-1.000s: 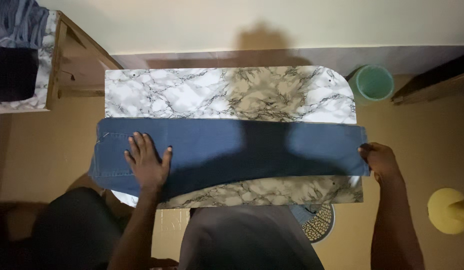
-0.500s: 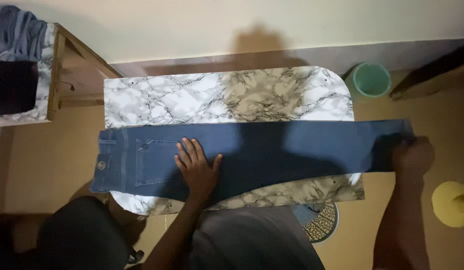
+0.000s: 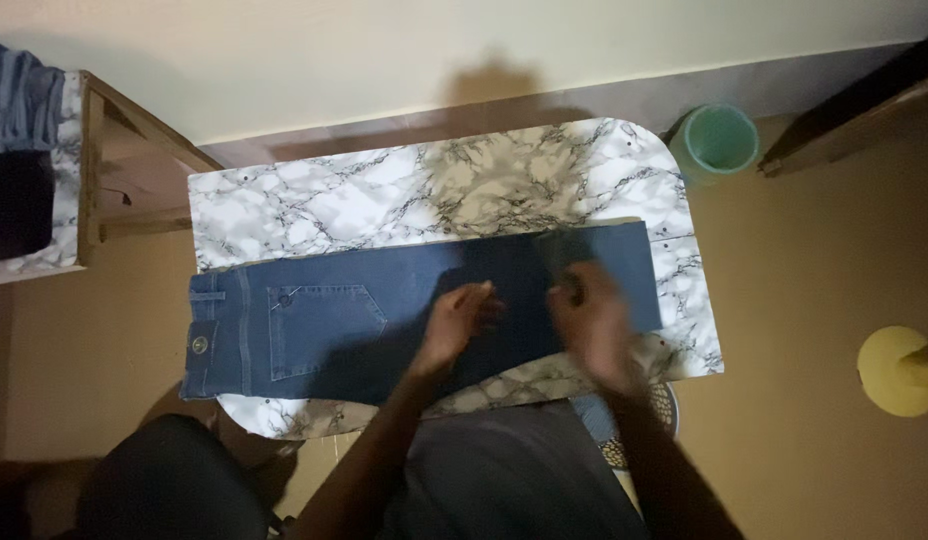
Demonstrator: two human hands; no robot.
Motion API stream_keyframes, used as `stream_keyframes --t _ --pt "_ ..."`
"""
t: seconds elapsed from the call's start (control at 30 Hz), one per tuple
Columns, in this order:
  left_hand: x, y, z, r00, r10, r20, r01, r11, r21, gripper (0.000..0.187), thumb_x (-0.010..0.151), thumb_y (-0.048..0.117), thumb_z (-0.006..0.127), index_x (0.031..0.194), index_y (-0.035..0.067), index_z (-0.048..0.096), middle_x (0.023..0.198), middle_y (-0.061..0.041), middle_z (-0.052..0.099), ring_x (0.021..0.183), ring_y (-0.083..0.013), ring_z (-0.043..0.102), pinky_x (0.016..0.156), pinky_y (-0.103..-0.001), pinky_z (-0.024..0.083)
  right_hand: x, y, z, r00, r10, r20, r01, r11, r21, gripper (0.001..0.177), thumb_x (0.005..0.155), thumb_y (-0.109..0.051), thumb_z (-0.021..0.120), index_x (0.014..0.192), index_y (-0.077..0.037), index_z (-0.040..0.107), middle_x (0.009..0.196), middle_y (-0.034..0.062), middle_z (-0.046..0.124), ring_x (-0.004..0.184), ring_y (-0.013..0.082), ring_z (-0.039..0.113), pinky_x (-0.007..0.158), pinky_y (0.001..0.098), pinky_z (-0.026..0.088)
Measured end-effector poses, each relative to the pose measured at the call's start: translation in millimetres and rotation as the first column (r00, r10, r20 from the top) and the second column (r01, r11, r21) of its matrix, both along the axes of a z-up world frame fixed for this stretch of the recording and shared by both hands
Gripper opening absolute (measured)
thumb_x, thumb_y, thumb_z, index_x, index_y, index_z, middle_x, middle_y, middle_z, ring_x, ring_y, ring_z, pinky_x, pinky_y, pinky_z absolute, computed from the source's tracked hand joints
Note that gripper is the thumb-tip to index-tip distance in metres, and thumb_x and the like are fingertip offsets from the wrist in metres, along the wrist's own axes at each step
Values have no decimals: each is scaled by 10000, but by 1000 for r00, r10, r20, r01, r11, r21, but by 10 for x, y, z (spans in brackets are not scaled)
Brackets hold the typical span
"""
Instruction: The person folds a pair of blue jeans on a marble-patterned table, then places the folded jeans on a nearby desk. They then pick up a dark jacket from a laundry basket and begin folding it on the same table.
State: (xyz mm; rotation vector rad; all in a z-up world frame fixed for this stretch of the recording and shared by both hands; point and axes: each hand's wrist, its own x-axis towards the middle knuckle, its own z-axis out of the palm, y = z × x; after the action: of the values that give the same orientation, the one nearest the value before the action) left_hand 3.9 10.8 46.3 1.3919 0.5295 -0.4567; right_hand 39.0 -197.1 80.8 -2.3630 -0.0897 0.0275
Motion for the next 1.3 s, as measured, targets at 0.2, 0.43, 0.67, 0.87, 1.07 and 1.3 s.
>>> stream_keyframes --t 0.2,0.43,0.67,0.87,1.07,1.3 --pt "11 51 97 965 -105 239 155 967 -204 614 1034 558 487 813 42 735 715 -31 687 651 -145 622 644 -329 471 -441 734 -82 984 176 29 -178 965 193 219 921 -112 670 1125 -37 644 1022 165 643 859 307 664 741 427 537" --pt "-153 493 -554 977 155 147 -193 937 293 395 972 362 660 738 45 659 604 -15 529 526 -133 443 477 -336 356 -548 740 49 829 526 -191 -462 835 298 336 906 -173 700 1188 -13 614 1019 155 621 818 316 660 724 443 540" --pt "-220 502 -949 958 -3 288 -249 493 834 458 1050 435 595 1029 -22 597 773 -251 690 670 -415 687 589 -497 535 -417 886 -623 863 462 205 -471 882 -6 438 915 -131 668 1324 11 600 1430 223 565 1342 427 515 1114 509 423" --pt "-190 337 -991 951 8 308 -291 347 892 382 1056 393 474 1159 41 579 776 -218 720 633 -430 696 557 -544 547 -289 1086 -1273 735 634 242 -545 764 -346 624 981 -210 628 1556 -52 442 1671 209 346 1564 405 282 1258 554 229" --pt "-199 524 -970 977 -6 215 -184 490 852 372 1065 357 470 1211 22 541 727 -247 699 625 -459 683 600 -570 530 -65 415 -1126 730 566 383 -345 789 -509 661 1049 -425 530 1586 -59 410 1685 208 279 1575 413 216 1263 608 177" --pt "-216 534 -677 936 117 333 -333 609 720 507 1021 401 461 1370 38 514 856 -262 712 753 -485 685 683 -577 513 -10 91 -1083 919 370 133 -256 820 -512 580 1051 -407 459 1521 -67 455 1659 236 300 1550 465 228 1241 607 177"
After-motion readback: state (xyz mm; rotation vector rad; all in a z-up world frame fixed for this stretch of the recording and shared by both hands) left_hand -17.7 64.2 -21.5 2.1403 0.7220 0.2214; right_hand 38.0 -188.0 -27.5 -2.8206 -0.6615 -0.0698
